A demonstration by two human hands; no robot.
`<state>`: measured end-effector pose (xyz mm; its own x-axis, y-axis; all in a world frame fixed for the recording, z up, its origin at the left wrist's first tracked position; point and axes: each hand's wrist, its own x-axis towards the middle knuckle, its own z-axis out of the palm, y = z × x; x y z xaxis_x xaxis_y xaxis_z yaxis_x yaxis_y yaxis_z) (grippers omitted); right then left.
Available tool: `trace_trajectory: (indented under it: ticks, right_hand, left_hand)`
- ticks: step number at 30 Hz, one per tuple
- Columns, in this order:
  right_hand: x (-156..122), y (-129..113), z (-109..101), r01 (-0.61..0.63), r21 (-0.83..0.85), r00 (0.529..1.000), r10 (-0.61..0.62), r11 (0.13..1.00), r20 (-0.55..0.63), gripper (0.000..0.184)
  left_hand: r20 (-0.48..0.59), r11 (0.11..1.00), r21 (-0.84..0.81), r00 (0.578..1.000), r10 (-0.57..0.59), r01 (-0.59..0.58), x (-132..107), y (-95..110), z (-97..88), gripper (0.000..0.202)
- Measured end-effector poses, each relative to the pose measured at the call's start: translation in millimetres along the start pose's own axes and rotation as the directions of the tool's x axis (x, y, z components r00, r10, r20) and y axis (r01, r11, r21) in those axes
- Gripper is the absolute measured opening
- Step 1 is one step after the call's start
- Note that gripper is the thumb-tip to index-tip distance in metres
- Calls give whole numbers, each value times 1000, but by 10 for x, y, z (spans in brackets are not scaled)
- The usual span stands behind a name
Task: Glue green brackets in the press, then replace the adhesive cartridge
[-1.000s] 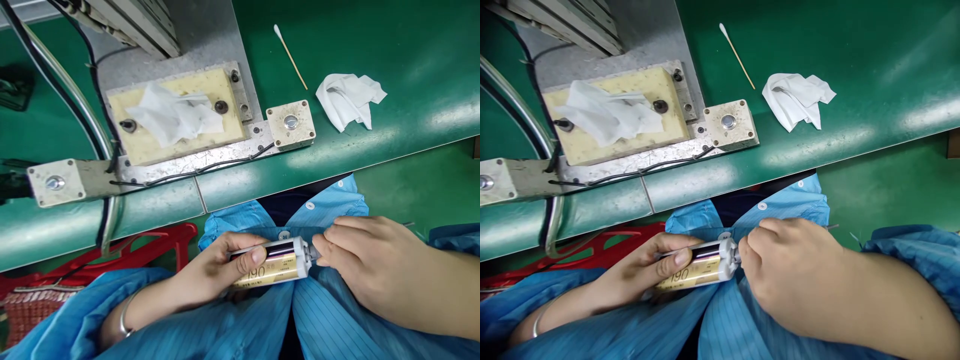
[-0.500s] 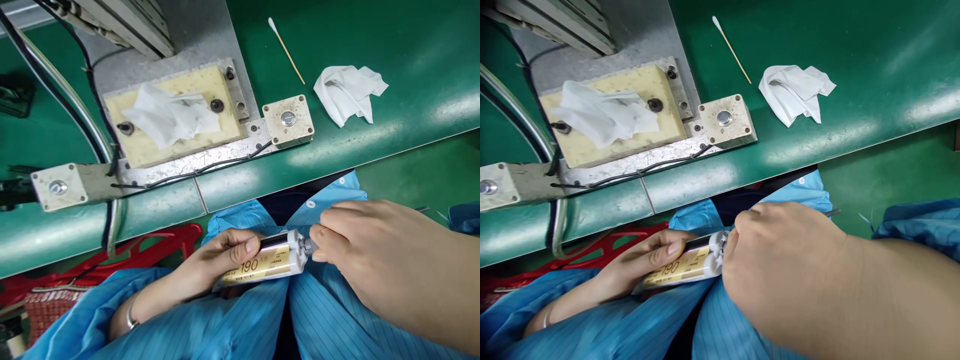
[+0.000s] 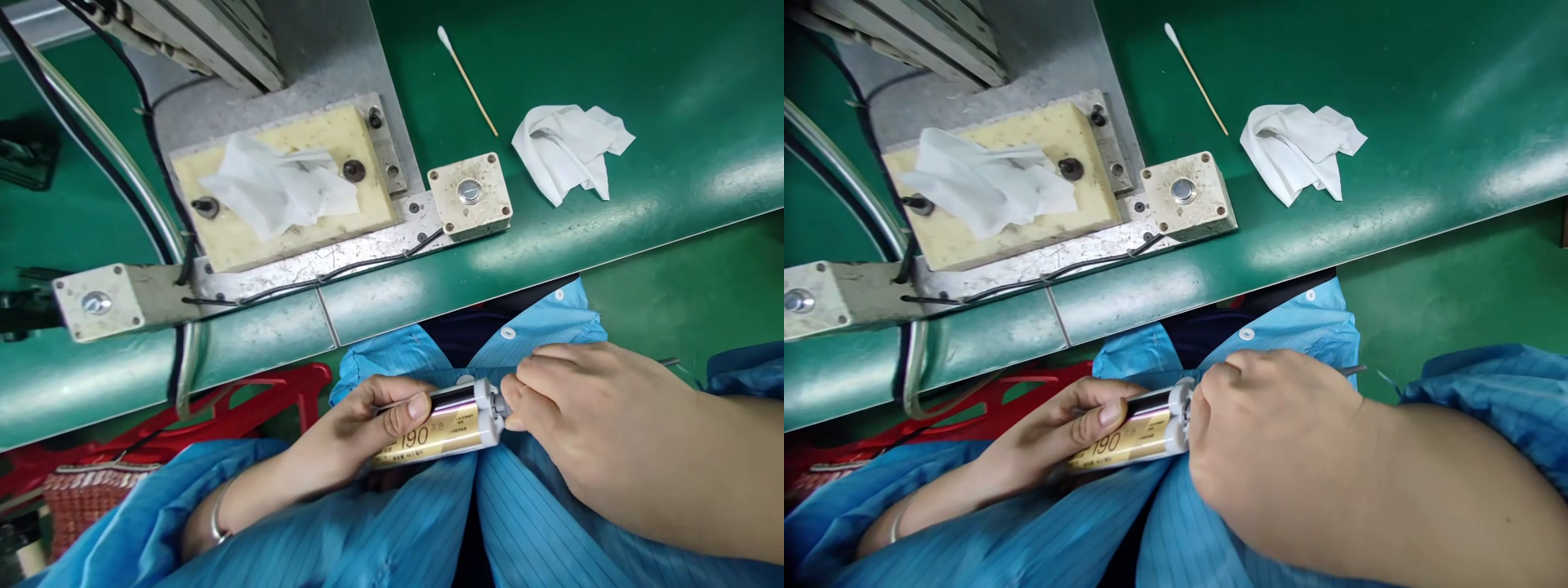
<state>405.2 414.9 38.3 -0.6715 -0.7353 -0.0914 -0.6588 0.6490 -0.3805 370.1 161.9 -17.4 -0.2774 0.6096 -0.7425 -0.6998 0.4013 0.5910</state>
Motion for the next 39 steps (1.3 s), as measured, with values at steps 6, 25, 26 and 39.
trace_trajectory:
  ticks: [6,25,26,39]
  right_hand:
    - [-25,-6,134,-21,17,985,23,1000,-172,13]
    - [-15,80,-46,63,-292,840,-209,954,-501,33]
    - [1,88,-48,67,-295,846,-212,953,-490,33]
    - [181,366,11,103,294,994,-93,950,-48,21]
  left_hand:
    - [-297,998,-52,955,29,-46,-34,144,206,30]
    - [-2,836,252,863,505,-488,-267,406,55,21]
    - [1,811,300,851,525,-501,-270,427,68,22]
    - [188,51,908,514,837,-415,-350,356,63,27]
